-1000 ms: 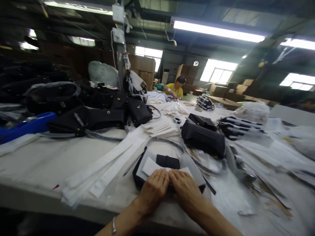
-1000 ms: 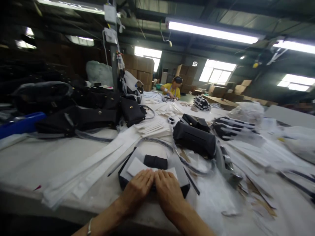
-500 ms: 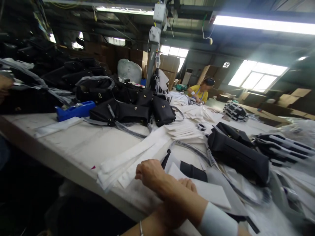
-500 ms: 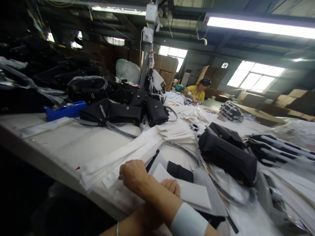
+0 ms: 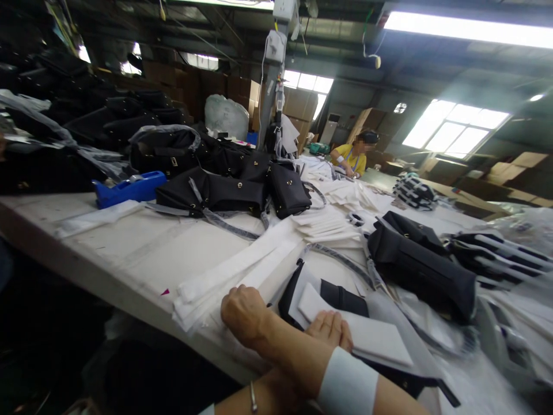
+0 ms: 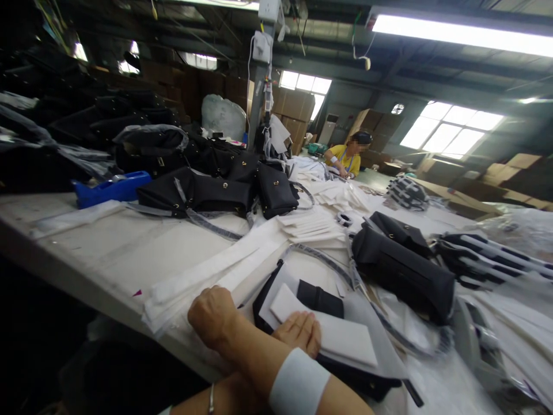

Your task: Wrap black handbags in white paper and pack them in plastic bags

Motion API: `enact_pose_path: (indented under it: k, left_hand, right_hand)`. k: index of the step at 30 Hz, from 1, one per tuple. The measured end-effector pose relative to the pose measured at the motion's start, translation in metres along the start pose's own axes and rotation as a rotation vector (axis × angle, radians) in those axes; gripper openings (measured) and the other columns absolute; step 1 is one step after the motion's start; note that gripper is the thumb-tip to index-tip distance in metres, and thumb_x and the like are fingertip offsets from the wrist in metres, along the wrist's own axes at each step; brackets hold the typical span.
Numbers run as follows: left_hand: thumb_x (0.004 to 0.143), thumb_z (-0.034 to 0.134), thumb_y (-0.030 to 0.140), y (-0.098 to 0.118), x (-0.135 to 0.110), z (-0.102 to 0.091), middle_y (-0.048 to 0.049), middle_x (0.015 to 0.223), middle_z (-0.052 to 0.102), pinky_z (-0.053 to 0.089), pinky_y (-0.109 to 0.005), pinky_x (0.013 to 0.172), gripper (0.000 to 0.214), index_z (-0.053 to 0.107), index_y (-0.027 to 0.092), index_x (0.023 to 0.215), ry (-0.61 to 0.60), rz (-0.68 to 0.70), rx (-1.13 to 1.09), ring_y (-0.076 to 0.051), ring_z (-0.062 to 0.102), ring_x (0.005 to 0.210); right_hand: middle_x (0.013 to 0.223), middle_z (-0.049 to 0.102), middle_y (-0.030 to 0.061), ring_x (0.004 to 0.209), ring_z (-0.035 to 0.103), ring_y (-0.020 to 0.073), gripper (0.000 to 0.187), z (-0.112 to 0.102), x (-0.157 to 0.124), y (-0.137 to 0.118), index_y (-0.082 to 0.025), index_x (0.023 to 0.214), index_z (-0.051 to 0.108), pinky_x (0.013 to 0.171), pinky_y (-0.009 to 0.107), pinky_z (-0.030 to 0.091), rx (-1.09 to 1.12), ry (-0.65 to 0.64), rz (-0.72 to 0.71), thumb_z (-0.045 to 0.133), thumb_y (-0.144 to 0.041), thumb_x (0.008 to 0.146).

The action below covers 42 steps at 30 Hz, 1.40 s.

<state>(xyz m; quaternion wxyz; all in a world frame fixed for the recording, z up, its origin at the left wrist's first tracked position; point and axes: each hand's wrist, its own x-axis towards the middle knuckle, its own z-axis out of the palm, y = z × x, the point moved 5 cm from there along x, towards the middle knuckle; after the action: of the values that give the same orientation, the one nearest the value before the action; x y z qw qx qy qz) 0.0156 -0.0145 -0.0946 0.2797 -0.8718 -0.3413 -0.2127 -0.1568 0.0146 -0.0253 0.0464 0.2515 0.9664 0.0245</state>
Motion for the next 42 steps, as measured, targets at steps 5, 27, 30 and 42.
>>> enact_pose_path:
  k: [5,27,30,42]
  left_hand:
    - [0.103,0.028,0.036,-0.005,-0.001,-0.013,-0.0127,0.141,0.053,0.032,-0.038,0.117,0.050,0.042,0.008,0.142,0.019,-0.008,0.031,-0.024,0.048,0.132]
    - [0.101,0.029,0.035,-0.017,0.001,-0.047,-0.0082,0.140,0.057,0.039,-0.036,0.113,0.049,0.050,0.013,0.140,0.059,-0.030,0.165,-0.022,0.055,0.126]
    - [0.100,0.029,0.035,-0.016,0.000,-0.046,-0.0095,0.142,0.055,0.034,-0.039,0.116,0.050,0.050,0.014,0.140,0.073,-0.029,0.156,-0.024,0.053,0.129]
    - [0.101,0.025,0.033,-0.014,-0.001,-0.044,-0.0119,0.143,0.054,0.043,-0.036,0.109,0.052,0.045,0.009,0.143,0.040,0.023,0.183,-0.024,0.052,0.130]
  right_hand:
    - [0.094,0.070,0.0166,0.083,0.069,0.0264,0.016,-0.002,-0.005,0.023,-0.008,0.096,0.066,0.063,0.032,0.053,0.078,0.019,0.089,0.053,-0.010,0.087]
    - [0.091,0.073,0.0047,0.082,0.068,0.0170,0.012,-0.005,-0.016,0.038,-0.018,0.093,0.071,0.068,0.024,0.046,0.273,0.082,0.049,0.059,-0.017,0.092]
    - [0.090,0.075,0.0030,0.084,0.068,0.0166,0.011,-0.006,-0.018,0.043,-0.021,0.091,0.073,0.068,0.023,0.043,0.357,0.117,0.138,0.068,-0.031,0.091]
    - [0.086,0.077,0.0049,0.080,0.069,0.0157,0.010,-0.003,-0.026,0.047,-0.019,0.089,0.077,0.066,0.021,0.040,0.568,-0.033,0.238,0.068,-0.021,0.089]
